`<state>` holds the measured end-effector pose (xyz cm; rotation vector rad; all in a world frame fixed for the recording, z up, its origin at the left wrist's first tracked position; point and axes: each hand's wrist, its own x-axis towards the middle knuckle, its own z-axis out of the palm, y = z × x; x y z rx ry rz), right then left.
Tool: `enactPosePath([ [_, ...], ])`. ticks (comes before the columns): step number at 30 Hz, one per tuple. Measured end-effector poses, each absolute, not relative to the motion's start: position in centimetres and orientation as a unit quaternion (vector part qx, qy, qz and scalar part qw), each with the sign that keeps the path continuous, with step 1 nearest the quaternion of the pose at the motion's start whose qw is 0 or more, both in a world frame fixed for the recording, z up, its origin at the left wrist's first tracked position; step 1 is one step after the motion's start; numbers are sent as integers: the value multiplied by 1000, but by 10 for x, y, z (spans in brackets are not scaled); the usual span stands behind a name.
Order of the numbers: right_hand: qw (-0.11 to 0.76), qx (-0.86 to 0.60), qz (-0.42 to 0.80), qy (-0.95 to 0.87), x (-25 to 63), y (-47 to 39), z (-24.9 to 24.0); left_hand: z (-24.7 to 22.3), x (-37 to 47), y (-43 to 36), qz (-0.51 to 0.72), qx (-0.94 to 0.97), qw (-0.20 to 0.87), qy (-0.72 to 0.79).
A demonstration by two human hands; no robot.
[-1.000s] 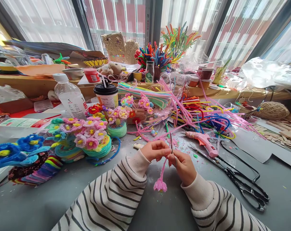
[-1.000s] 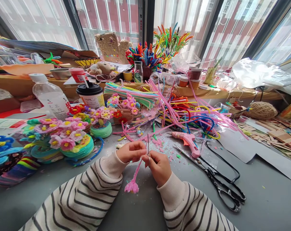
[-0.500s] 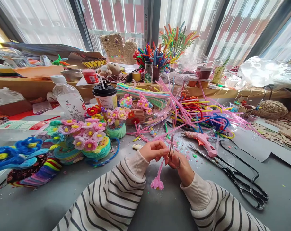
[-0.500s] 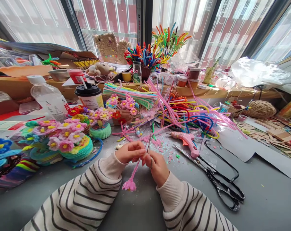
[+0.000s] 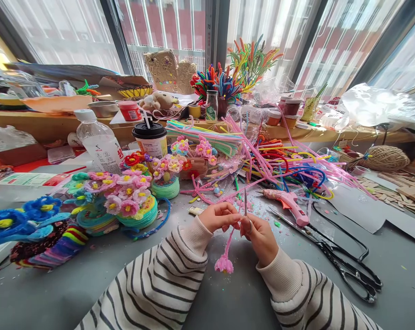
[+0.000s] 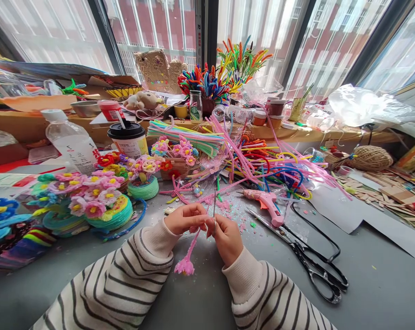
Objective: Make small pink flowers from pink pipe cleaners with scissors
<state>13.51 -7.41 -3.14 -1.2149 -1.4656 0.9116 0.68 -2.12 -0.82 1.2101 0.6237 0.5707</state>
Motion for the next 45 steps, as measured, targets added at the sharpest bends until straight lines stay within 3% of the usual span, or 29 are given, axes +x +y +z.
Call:
enactPosePath([
  [45, 436, -532, 320, -651, 132, -76, -27, -5, 9, -21, 271, 527, 747, 301],
])
